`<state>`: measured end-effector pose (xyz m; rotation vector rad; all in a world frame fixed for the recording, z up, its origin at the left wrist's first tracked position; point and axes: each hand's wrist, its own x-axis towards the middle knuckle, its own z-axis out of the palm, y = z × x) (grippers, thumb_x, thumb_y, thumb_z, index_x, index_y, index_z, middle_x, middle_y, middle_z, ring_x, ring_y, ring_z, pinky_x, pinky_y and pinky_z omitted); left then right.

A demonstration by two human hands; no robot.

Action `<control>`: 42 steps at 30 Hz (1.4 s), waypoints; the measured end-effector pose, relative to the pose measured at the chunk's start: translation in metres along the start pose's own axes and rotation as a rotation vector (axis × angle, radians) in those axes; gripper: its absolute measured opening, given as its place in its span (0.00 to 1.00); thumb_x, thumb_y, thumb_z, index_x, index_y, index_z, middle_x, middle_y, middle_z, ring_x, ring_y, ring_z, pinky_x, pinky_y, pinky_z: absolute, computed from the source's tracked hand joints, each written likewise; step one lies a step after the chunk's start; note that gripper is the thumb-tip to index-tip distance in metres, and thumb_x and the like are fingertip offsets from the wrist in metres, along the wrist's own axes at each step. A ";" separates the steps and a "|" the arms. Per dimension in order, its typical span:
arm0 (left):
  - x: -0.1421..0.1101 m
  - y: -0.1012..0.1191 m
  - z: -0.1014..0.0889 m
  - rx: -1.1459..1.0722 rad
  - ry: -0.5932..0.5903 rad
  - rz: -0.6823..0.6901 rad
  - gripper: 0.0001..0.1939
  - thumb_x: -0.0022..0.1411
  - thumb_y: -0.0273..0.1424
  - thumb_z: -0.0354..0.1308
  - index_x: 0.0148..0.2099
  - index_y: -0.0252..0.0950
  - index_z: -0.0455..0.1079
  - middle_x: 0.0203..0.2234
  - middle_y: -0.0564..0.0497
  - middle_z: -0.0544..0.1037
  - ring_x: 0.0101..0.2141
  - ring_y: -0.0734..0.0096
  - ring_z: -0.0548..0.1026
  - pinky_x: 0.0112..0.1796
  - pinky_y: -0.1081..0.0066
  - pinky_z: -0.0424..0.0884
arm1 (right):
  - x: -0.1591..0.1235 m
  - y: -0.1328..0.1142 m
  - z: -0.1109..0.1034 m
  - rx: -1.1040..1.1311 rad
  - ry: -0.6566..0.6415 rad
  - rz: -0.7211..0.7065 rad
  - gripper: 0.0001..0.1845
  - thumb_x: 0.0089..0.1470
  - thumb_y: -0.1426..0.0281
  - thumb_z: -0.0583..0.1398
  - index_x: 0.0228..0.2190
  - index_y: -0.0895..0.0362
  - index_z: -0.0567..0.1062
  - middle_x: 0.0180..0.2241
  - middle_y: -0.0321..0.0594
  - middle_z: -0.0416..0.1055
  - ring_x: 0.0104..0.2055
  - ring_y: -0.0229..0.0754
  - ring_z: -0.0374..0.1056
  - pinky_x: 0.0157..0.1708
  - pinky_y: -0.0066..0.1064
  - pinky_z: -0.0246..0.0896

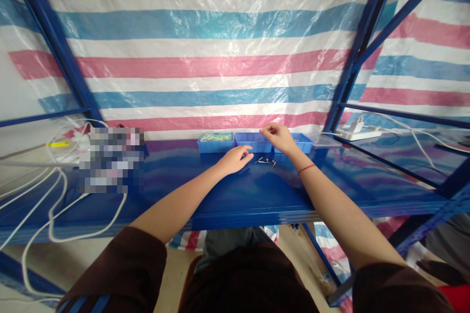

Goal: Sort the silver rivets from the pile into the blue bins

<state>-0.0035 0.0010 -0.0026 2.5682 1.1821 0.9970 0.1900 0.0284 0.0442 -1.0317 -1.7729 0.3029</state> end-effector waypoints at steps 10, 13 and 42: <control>0.002 0.009 0.008 0.184 -0.274 0.169 0.17 0.64 0.31 0.46 0.51 0.40 0.70 0.52 0.48 0.72 0.53 0.65 0.68 0.54 0.62 0.62 | -0.001 0.053 -0.035 -0.677 0.424 0.279 0.22 0.48 0.59 0.55 0.39 0.61 0.74 0.42 0.56 0.68 0.46 0.57 0.59 0.44 0.46 0.52; 0.004 0.010 0.004 0.180 -0.242 0.202 0.14 0.63 0.30 0.49 0.45 0.37 0.74 0.45 0.47 0.77 0.46 0.66 0.73 0.50 0.67 0.65 | 0.002 0.050 -0.028 -0.656 0.384 0.216 0.21 0.49 0.61 0.54 0.40 0.61 0.74 0.42 0.55 0.69 0.46 0.55 0.60 0.45 0.45 0.52; 0.012 -0.003 0.004 -0.505 0.113 -0.251 0.09 0.64 0.30 0.45 0.36 0.33 0.65 0.28 0.52 0.74 0.29 0.77 0.72 0.36 0.74 0.68 | -0.012 -0.025 0.013 0.218 -0.376 0.011 0.15 0.48 0.60 0.58 0.27 0.60 0.74 0.26 0.39 0.71 0.25 0.35 0.64 0.27 0.27 0.59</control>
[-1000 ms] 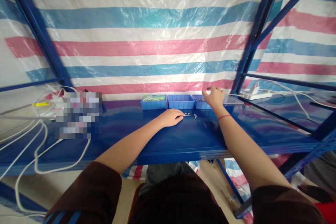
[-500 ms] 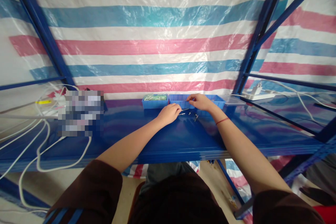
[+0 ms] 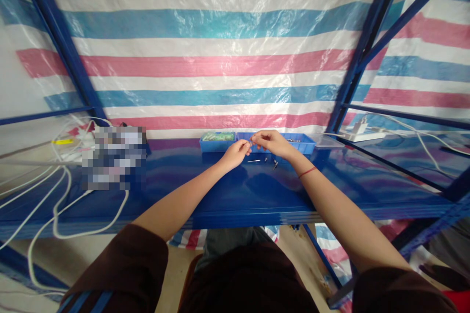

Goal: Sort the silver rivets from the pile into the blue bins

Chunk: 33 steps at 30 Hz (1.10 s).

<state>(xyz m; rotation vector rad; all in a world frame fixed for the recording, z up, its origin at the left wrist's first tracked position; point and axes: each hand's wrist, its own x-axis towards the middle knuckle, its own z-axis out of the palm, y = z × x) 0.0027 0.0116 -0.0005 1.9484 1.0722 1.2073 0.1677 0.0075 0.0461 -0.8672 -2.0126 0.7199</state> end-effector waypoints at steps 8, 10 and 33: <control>-0.005 0.005 0.003 -0.105 -0.012 -0.042 0.08 0.62 0.33 0.51 0.41 0.34 0.66 0.29 0.52 0.74 0.27 0.78 0.72 0.32 0.76 0.67 | 0.003 0.009 0.001 -0.130 0.007 -0.105 0.16 0.50 0.60 0.58 0.25 0.60 0.75 0.25 0.39 0.72 0.27 0.37 0.65 0.30 0.29 0.59; -0.006 0.007 0.004 -0.112 -0.019 -0.073 0.08 0.62 0.33 0.50 0.40 0.34 0.65 0.30 0.52 0.74 0.27 0.79 0.72 0.31 0.76 0.66 | 0.003 0.009 0.001 -0.140 0.033 -0.124 0.15 0.49 0.60 0.59 0.26 0.61 0.75 0.26 0.40 0.73 0.28 0.37 0.65 0.30 0.29 0.60; -0.005 0.010 -0.007 0.101 0.307 0.158 0.08 0.56 0.35 0.57 0.33 0.36 0.65 0.29 0.53 0.73 0.29 0.75 0.72 0.34 0.73 0.68 | 0.002 0.009 -0.002 -0.334 0.100 -0.237 0.13 0.52 0.64 0.57 0.29 0.60 0.77 0.31 0.42 0.76 0.30 0.38 0.67 0.32 0.28 0.59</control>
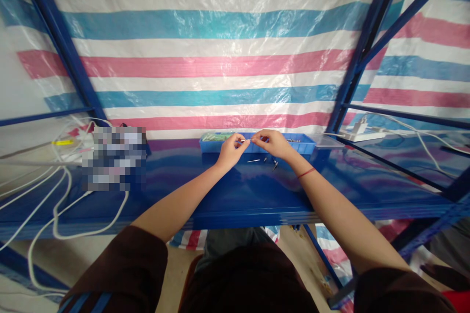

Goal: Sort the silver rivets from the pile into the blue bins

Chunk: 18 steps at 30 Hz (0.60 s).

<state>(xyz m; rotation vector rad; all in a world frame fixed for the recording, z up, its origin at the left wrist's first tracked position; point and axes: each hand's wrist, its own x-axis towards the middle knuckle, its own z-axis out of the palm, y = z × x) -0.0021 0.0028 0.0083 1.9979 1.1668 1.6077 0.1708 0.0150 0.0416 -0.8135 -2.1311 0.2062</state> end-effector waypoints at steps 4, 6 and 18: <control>-0.002 0.000 0.002 0.040 -0.044 -0.031 0.13 0.58 0.36 0.56 0.43 0.36 0.65 0.31 0.51 0.74 0.28 0.74 0.73 0.35 0.71 0.69 | 0.000 0.004 -0.004 -0.106 -0.012 0.030 0.15 0.54 0.65 0.54 0.28 0.60 0.76 0.29 0.42 0.75 0.29 0.38 0.67 0.32 0.28 0.58; -0.005 -0.001 0.003 0.107 -0.143 0.006 0.17 0.59 0.36 0.54 0.49 0.36 0.64 0.32 0.51 0.74 0.28 0.74 0.73 0.36 0.70 0.69 | 0.001 0.009 -0.009 -0.189 0.063 0.134 0.15 0.54 0.65 0.54 0.27 0.60 0.76 0.27 0.42 0.75 0.28 0.39 0.67 0.32 0.28 0.57; -0.011 -0.011 0.005 0.415 -0.585 0.260 0.10 0.58 0.33 0.54 0.40 0.41 0.75 0.42 0.47 0.77 0.45 0.62 0.72 0.49 0.63 0.65 | -0.021 0.048 -0.052 -0.588 0.327 0.939 0.26 0.52 0.60 0.52 0.43 0.67 0.74 0.41 0.65 0.71 0.43 0.59 0.68 0.39 0.43 0.60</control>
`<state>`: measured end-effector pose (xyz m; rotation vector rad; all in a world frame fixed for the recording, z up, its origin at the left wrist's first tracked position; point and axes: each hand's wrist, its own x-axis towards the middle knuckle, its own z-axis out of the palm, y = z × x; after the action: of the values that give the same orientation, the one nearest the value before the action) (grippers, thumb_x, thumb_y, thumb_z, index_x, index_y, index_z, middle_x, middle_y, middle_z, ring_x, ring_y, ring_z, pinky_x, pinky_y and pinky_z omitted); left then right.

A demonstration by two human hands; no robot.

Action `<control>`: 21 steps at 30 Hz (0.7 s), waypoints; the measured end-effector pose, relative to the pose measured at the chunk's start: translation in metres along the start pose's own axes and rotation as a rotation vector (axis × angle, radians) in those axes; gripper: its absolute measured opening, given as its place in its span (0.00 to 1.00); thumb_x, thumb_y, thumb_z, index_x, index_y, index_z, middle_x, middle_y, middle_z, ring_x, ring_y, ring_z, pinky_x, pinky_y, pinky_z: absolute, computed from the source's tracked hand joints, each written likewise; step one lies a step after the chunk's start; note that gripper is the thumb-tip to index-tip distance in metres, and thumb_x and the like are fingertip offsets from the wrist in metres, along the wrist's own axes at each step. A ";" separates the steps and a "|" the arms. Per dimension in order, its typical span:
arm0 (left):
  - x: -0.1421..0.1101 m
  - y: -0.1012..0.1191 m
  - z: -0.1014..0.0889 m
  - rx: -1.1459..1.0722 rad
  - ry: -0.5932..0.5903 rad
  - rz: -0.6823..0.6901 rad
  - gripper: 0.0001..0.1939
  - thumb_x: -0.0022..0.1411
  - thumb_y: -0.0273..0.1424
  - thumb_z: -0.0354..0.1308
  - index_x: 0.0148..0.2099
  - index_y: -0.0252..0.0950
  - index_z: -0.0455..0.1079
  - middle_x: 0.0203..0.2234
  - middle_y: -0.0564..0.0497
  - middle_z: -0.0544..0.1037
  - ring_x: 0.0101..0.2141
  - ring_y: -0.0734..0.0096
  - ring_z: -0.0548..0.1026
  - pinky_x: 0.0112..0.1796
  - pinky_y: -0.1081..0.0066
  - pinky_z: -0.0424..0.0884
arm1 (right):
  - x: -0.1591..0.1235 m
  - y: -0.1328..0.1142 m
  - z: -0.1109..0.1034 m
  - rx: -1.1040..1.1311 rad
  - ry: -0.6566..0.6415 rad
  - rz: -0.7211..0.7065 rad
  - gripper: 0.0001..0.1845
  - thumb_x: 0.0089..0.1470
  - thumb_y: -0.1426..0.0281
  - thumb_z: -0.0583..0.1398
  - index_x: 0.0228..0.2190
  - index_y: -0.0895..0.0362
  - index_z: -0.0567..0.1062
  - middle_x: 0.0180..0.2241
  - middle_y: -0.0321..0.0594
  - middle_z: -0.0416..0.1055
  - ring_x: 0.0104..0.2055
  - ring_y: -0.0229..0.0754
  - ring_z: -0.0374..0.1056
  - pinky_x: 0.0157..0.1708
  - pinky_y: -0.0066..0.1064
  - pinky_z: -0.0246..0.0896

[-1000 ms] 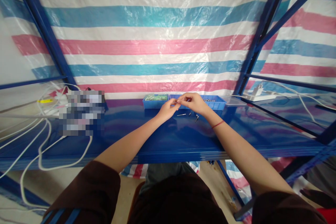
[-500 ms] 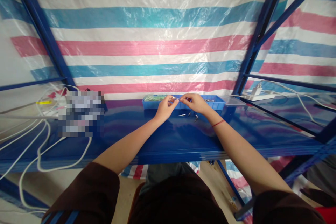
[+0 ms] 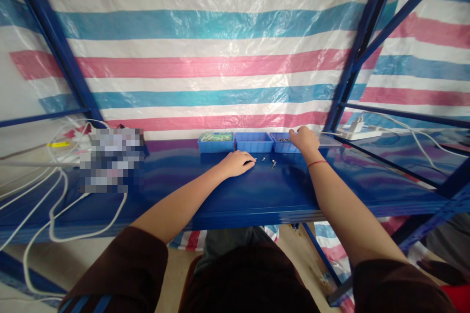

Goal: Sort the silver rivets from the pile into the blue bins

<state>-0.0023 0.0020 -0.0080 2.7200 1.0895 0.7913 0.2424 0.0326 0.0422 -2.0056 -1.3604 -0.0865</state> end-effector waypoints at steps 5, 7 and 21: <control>0.003 0.001 -0.001 -0.116 0.048 -0.016 0.06 0.55 0.30 0.57 0.30 0.39 0.76 0.36 0.48 0.79 0.40 0.64 0.75 0.46 0.67 0.67 | -0.002 -0.009 0.001 -0.005 -0.054 -0.176 0.21 0.51 0.62 0.53 0.39 0.62 0.76 0.38 0.57 0.74 0.43 0.54 0.69 0.39 0.39 0.60; 0.004 0.002 -0.002 -0.129 0.053 0.000 0.06 0.55 0.28 0.57 0.29 0.38 0.75 0.34 0.48 0.79 0.39 0.64 0.75 0.46 0.67 0.67 | -0.007 -0.018 0.003 0.010 -0.105 -0.325 0.19 0.51 0.63 0.53 0.36 0.61 0.77 0.35 0.53 0.75 0.40 0.52 0.69 0.38 0.36 0.59; 0.005 -0.008 0.000 -0.184 0.278 -0.157 0.20 0.57 0.22 0.51 0.52 0.36 0.66 0.34 0.49 0.72 0.33 0.72 0.72 0.42 0.67 0.69 | -0.044 -0.051 0.016 0.301 -0.484 -0.878 0.09 0.46 0.73 0.56 0.28 0.57 0.77 0.27 0.37 0.75 0.28 0.38 0.68 0.31 0.27 0.59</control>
<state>-0.0044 0.0110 -0.0084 2.3900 1.1957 1.2041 0.1750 0.0173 0.0379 -1.0933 -2.3212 0.2105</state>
